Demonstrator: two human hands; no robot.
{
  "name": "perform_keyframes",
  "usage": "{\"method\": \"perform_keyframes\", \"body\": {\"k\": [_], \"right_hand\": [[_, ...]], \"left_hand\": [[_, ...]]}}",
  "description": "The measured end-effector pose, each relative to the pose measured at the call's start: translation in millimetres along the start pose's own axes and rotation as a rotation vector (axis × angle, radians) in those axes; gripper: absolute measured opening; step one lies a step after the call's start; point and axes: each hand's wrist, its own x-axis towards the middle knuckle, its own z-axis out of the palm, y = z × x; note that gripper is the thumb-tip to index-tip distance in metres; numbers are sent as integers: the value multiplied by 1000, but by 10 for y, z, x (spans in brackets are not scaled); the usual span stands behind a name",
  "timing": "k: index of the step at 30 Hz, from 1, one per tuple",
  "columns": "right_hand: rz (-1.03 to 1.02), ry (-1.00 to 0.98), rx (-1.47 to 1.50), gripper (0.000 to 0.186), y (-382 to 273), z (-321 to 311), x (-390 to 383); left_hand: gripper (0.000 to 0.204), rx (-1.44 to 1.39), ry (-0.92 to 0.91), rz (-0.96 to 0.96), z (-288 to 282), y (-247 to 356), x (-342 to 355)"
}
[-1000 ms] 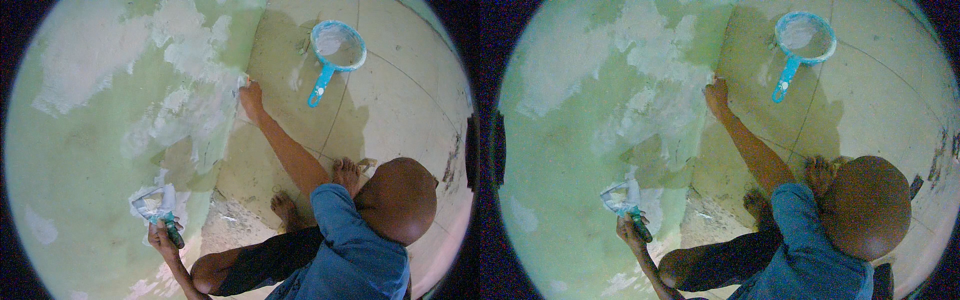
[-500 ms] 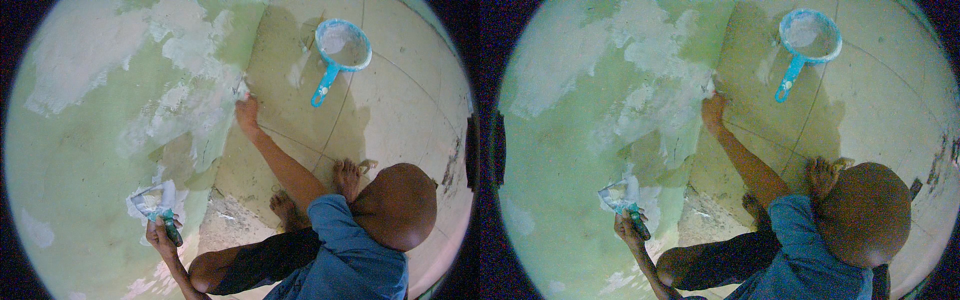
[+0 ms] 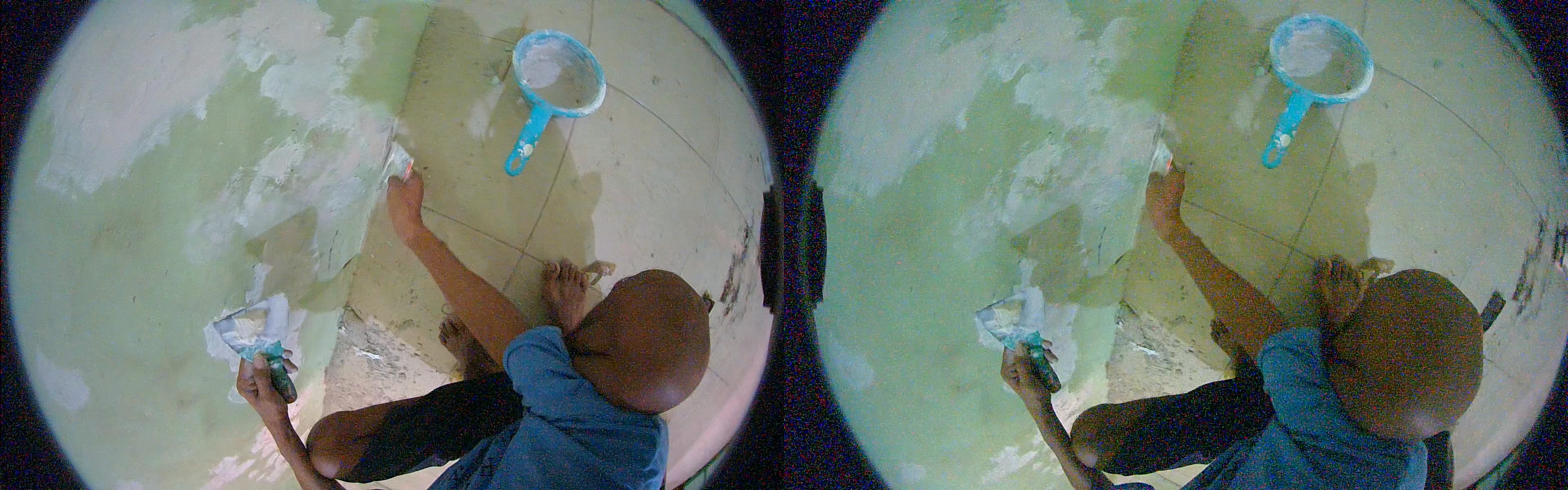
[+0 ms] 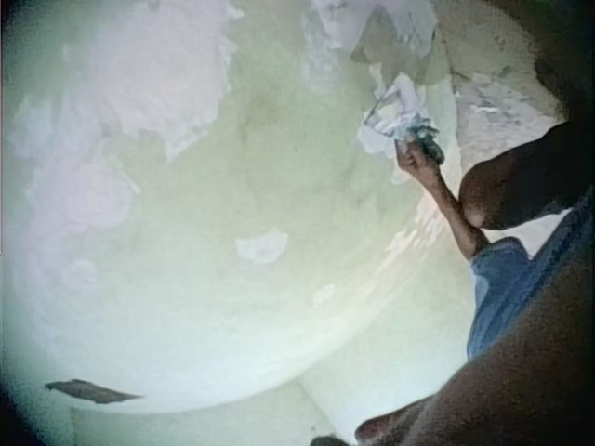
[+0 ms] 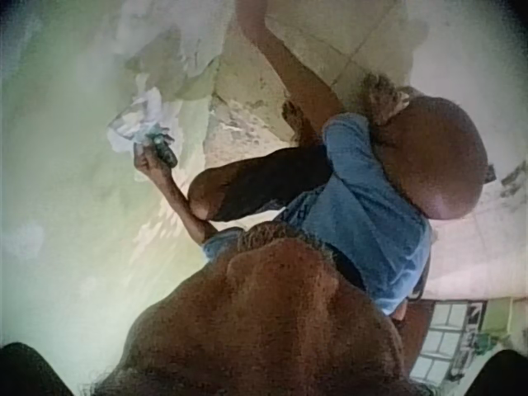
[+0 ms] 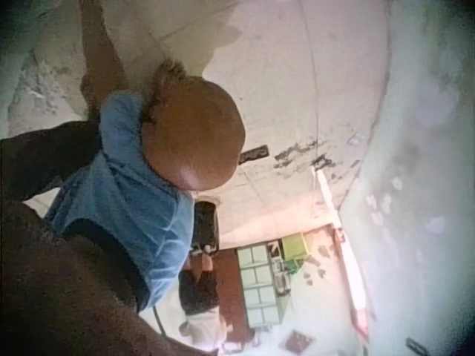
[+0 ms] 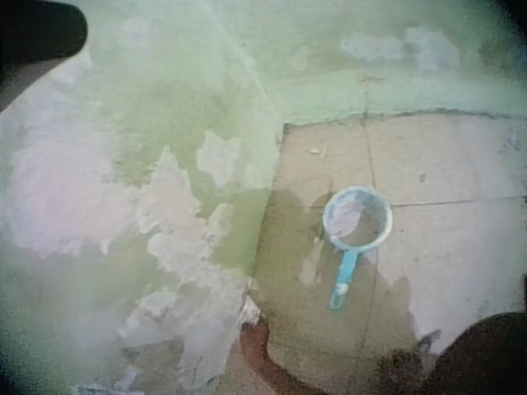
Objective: The person applies a white patching compound to a damaged area of a green wall using a putty knife and a plastic spreader.
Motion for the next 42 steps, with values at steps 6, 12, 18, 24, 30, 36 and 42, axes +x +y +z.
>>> {"method": "perform_keyframes", "body": {"k": [6,12,18,24,30,36,42], "right_hand": [[298,-217,-122,47,-254,224,388],[-425,-114,-311,46,-659,260,-502],[118,-135,94,32,-75,-72,-378],[421,21,331,21,-50,-268,-13],[268,15,130,23,166,-667,333],[-157,-496,-355,31,-360,-785,153],[-126,-658,50,22,-1463,-421,-363]], "left_hand": [[30,-31,-9,-41,-54,-44,-21],[28,5,-27,-18,-58,-31,-17],[29,40,-52,-38,-36,-31,20],[30,52,-65,-121,-137,-126,-27],[28,78,-201,-234,-35,-18,-17],[32,-89,-191,-317,42,-153,94],[37,-289,-323,-388,91,-36,290]]}}
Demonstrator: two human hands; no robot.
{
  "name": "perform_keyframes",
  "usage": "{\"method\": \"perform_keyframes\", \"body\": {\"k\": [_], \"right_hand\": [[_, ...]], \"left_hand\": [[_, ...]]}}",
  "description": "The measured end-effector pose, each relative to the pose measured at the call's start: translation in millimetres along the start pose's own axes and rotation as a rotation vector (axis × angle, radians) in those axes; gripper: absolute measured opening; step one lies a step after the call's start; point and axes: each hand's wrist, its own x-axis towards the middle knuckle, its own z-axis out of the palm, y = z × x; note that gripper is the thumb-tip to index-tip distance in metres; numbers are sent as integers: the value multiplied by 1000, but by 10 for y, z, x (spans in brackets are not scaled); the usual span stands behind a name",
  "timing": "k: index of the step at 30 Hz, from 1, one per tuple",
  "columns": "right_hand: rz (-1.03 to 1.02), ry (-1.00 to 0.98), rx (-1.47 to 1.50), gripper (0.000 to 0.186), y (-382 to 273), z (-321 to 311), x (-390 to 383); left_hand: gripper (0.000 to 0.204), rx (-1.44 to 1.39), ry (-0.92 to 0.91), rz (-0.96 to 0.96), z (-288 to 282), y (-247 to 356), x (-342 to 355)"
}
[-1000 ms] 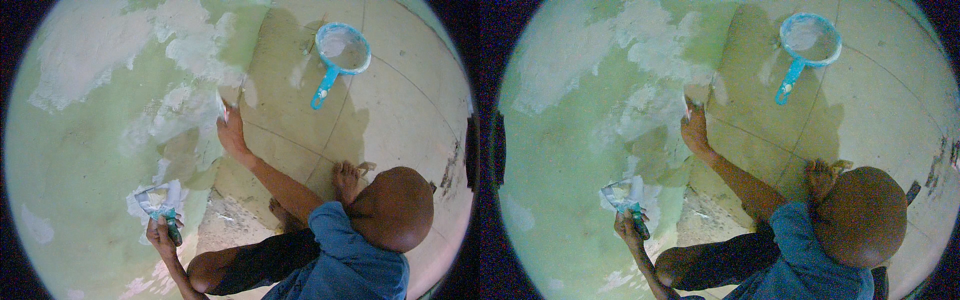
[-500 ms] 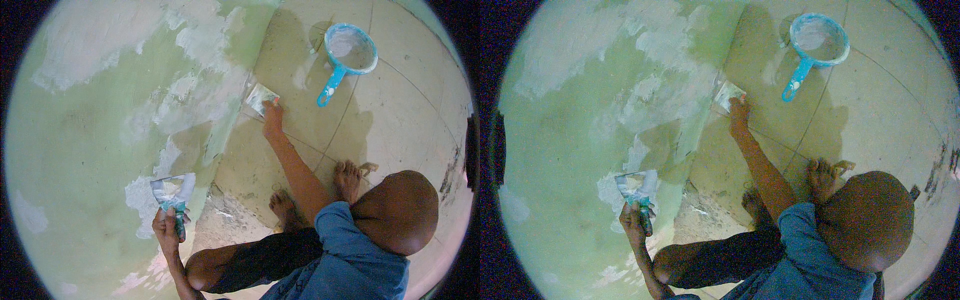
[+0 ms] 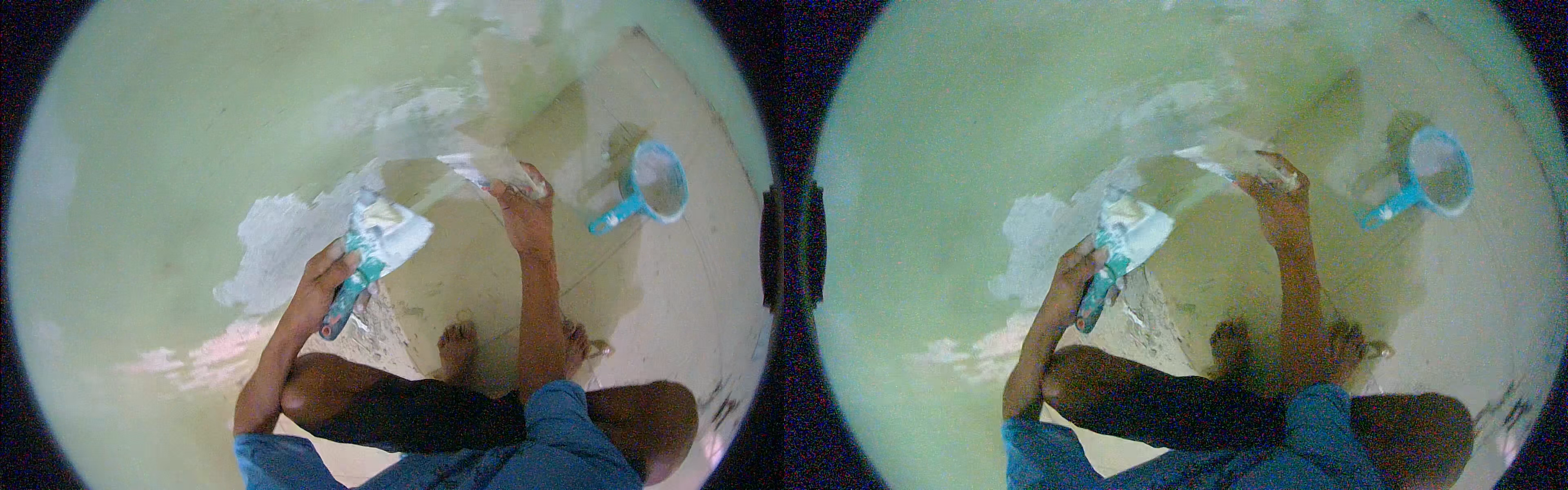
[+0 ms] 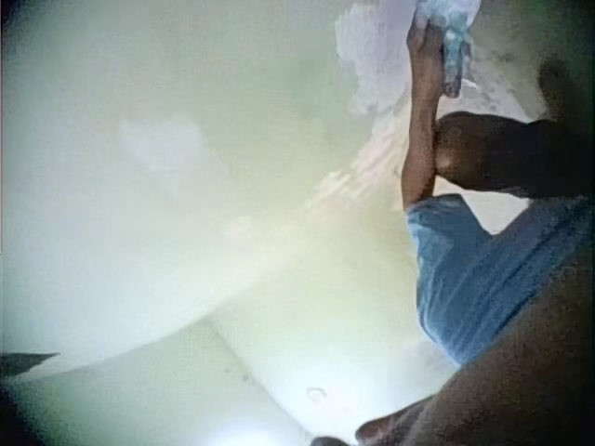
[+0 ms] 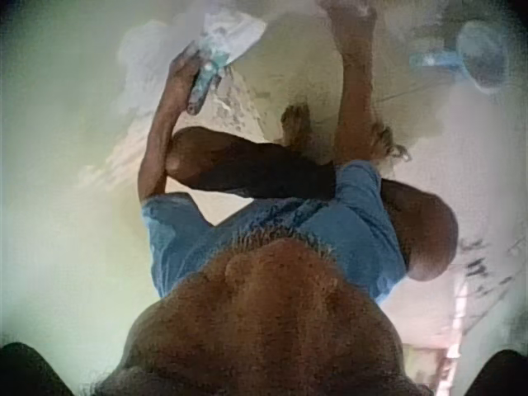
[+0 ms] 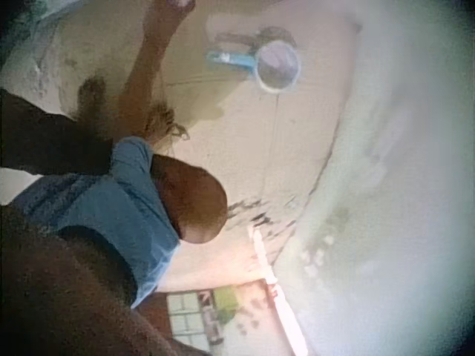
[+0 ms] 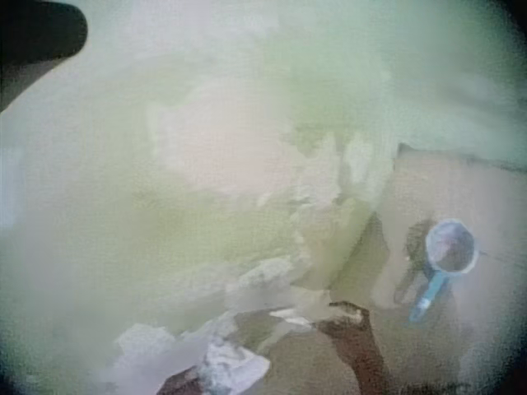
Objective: The person applies a white patching compound to a damaged area of a green wall using a putty knife and a plastic spreader.
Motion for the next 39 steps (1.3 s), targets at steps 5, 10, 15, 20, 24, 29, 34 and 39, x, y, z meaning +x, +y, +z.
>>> {"method": "perform_keyframes", "body": {"k": [5,10,15,20,24,29,34,39], "right_hand": [[-236,-437,188,9,-341,470,-129],[-616,-546,-127,22,-233,441,-124],[-494,-487,-232,13,-143,396,-132],[-541,-409,-553,24,90,-111,113],[-490,-514,-519,24,-478,-133,257],[-956,-977,-666,18,-1125,126,421],[-1010,-1026,-722,14,-1166,219,296],[-1125,-1127,-815,15,-1044,355,201]], "left_hand": [[31,-144,-159,-50,-61,50,4],[23,-160,-181,-58,-22,80,-75],[24,-38,-82,47,-45,-53,-65],[22,25,-79,86,13,83,-43],[21,135,-88,-49,-164,22,30],[22,131,-171,-108,-223,-66,121],[22,114,-217,-65,-185,-88,129],[28,178,-228,-79,-314,-174,83]]}}
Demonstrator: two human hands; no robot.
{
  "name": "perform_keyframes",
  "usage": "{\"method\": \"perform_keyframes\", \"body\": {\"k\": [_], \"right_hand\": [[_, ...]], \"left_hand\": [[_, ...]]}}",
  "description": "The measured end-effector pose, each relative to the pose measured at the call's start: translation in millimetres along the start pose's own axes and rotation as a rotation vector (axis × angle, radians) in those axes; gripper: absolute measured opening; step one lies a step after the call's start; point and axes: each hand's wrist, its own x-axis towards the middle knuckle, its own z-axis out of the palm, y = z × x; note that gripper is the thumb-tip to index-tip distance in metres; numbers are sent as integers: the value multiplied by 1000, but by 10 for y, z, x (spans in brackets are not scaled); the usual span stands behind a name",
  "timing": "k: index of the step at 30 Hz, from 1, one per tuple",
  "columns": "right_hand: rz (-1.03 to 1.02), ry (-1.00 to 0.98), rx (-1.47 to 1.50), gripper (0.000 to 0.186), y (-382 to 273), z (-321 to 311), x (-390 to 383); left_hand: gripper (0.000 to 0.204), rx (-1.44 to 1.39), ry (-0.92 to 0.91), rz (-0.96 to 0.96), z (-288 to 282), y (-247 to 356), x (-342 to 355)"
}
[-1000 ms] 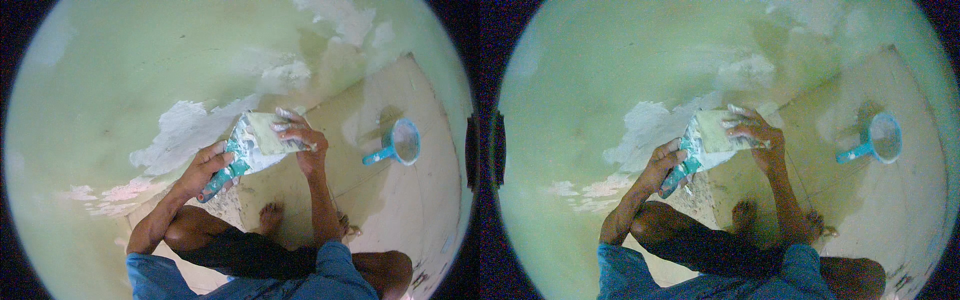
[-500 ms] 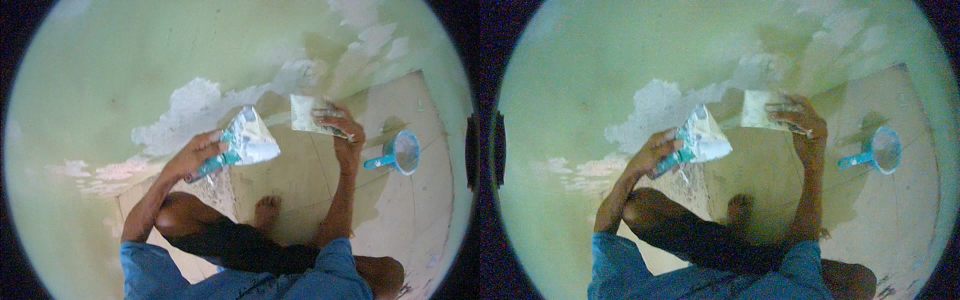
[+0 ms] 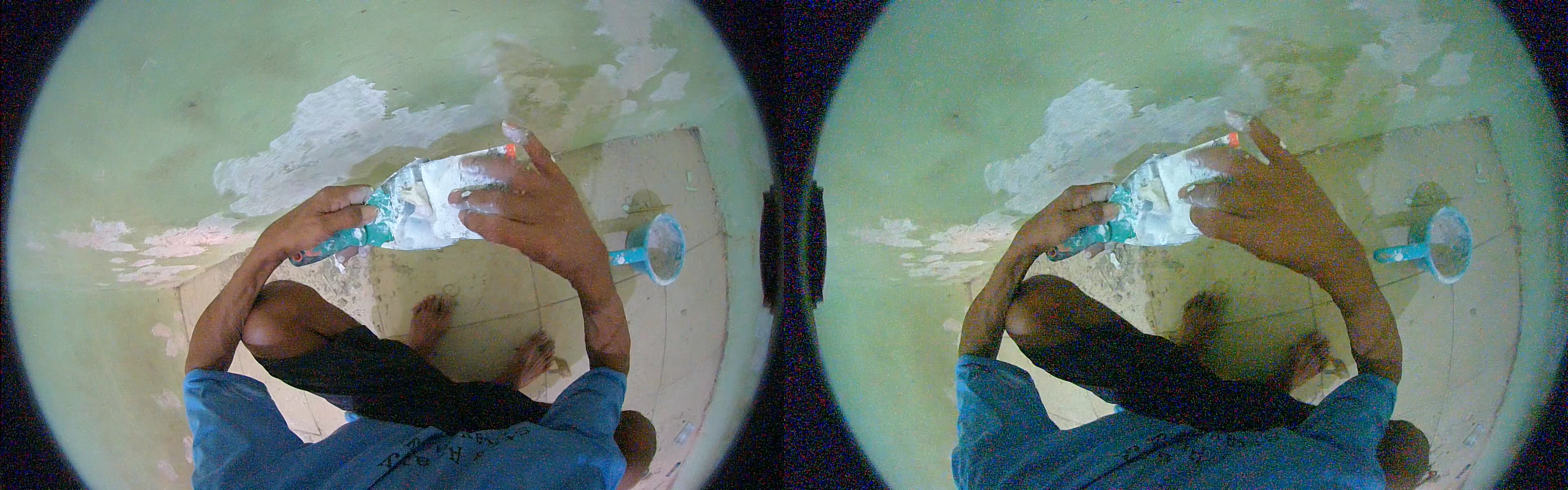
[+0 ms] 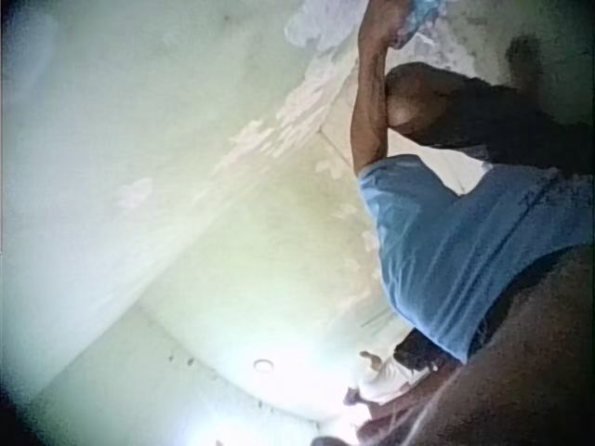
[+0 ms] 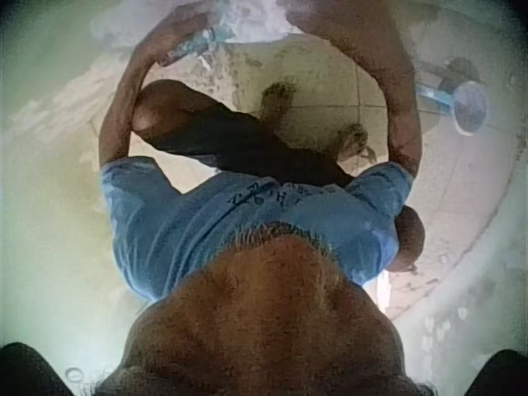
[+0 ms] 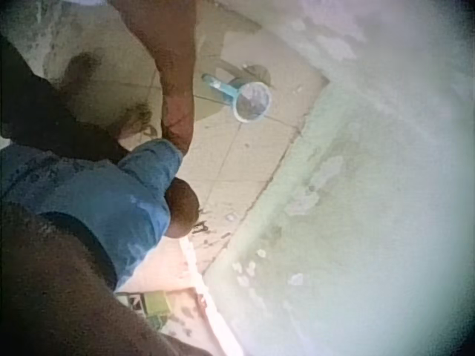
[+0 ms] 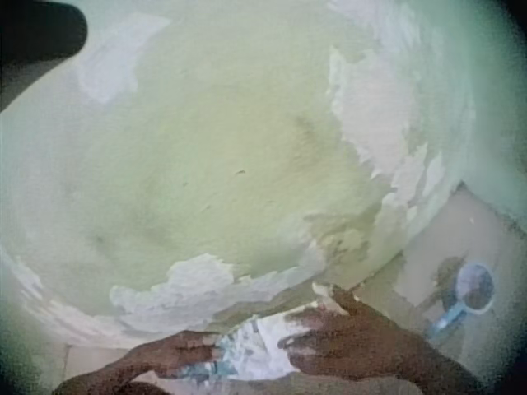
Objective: The person applies a white patching compound to a damaged area of a green wall using a putty knife and a plastic spreader.
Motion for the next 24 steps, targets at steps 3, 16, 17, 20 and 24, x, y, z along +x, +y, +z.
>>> {"method": "perform_keyframes", "body": {"k": [3,16,17,20,24], "right_hand": [[-27,-39,-74,13,-60,19,59],[1906,1136,837,23,974,1024,-2107],[1917,1395,912,23,1002,1188,-2218],[1731,1522,936,23,1026,1616,-2240],[1669,1439,806,15,1183,1617,-1952]], "left_hand": [[27,57,53,30,-18,-40,-58],[24,101,231,12,202,185,-4],[20,138,239,29,245,240,29],[16,114,282,-2,277,-6,-135],[15,107,361,8,323,45,-178]]}}
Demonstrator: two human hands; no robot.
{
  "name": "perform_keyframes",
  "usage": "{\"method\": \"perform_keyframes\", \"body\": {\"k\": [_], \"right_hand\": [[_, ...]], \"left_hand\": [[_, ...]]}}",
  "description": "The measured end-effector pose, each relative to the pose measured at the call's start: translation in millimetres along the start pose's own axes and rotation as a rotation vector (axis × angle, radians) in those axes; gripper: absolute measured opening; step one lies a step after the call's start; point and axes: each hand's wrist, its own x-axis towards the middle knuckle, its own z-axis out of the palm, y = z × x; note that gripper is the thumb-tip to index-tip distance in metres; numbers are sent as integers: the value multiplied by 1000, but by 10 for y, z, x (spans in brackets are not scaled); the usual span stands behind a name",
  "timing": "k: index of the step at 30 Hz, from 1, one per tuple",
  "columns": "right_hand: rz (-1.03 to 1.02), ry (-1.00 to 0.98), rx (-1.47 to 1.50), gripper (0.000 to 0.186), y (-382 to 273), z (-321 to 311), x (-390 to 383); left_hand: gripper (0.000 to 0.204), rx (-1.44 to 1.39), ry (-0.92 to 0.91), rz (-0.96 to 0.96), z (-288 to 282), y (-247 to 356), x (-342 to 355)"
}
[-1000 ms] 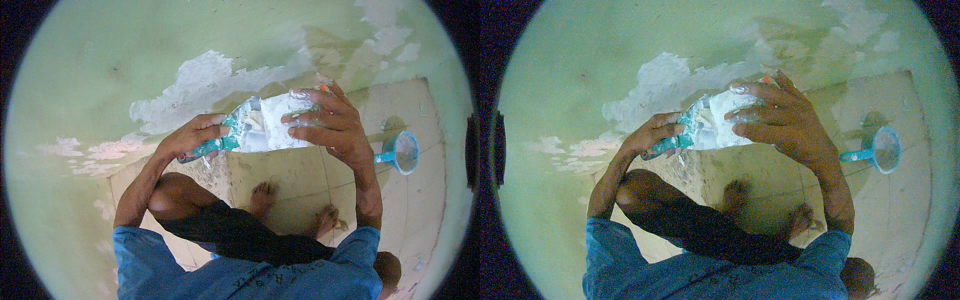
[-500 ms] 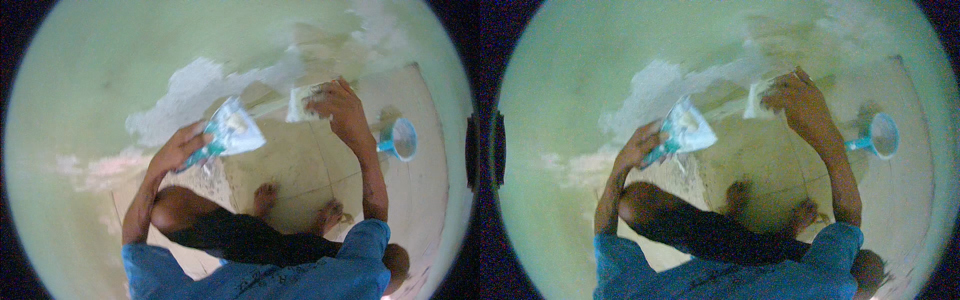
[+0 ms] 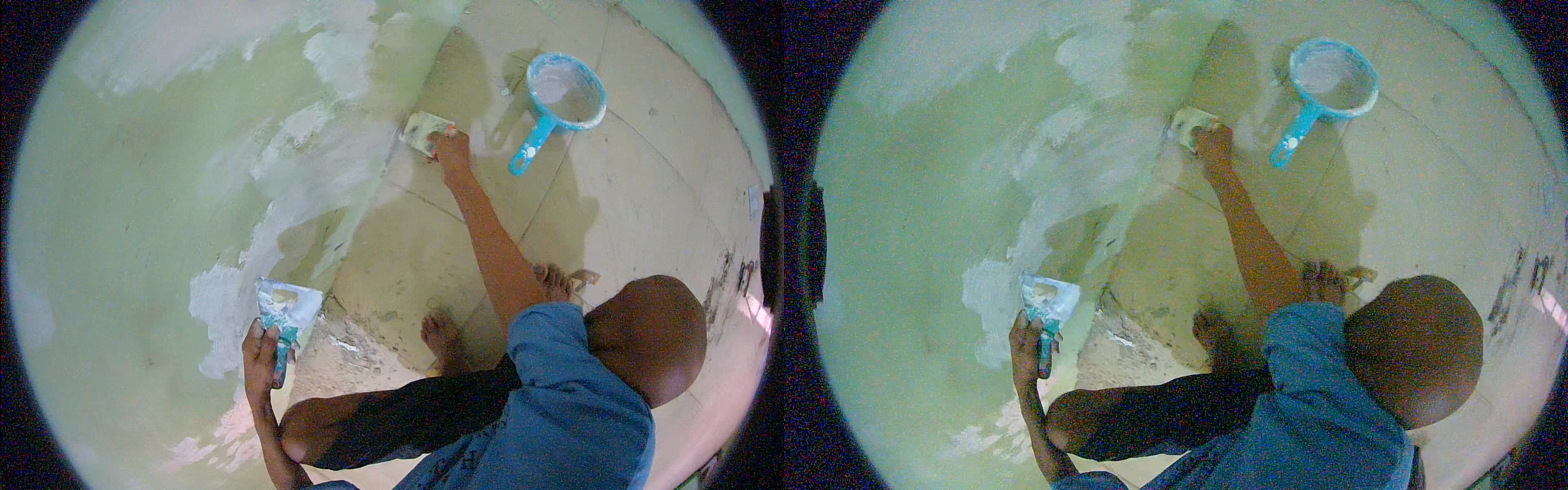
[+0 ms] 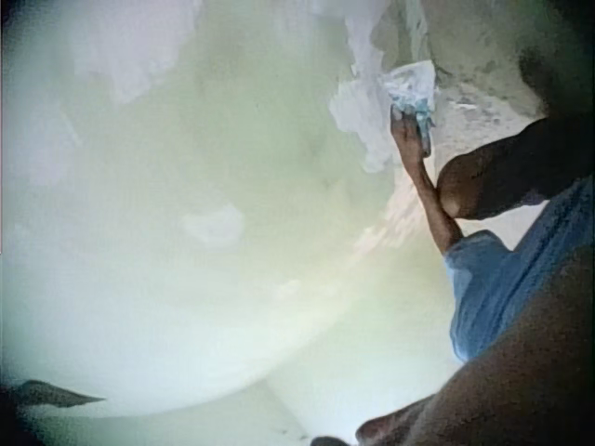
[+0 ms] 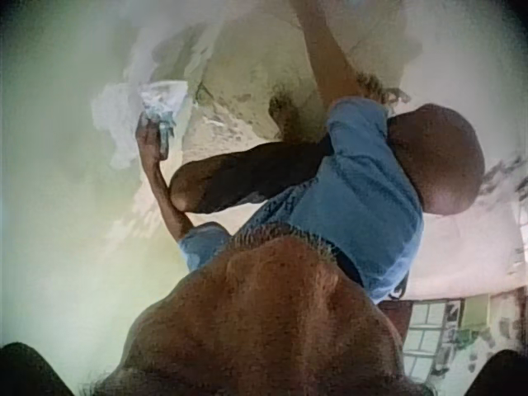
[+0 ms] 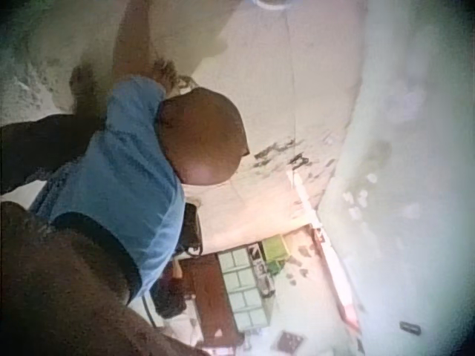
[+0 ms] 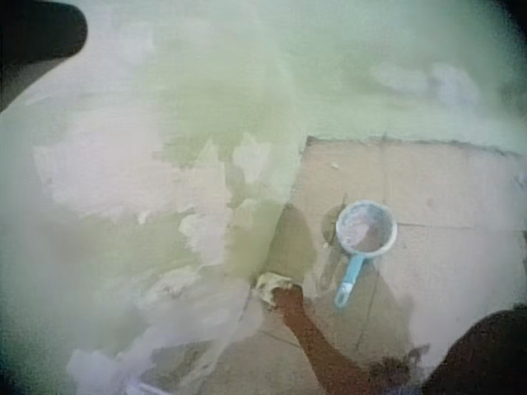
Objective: The person applies a white patching compound to a damaged area of a green wall using a putty knife and a plastic spreader.
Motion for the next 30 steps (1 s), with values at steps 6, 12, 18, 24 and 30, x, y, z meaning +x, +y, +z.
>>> {"method": "perform_keyframes", "body": {"k": [6,12,18,24,30], "right_hand": [[-285,18,-183,22,507,-92,388],[-92,146,-255,18,230,342,93],[-266,133,-478,33,338,460,84],[-207,22,-498,34,129,728,135],[-299,101,-599,45,-164,1123,-345]], "left_hand": [[17,6,-46,-10,73,5,119],[17,-29,-8,-19,24,-33,49],[17,-36,-27,-17,2,-104,81],[17,57,-62,-6,16,36,71],[17,52,-44,21,66,40,60]]}}
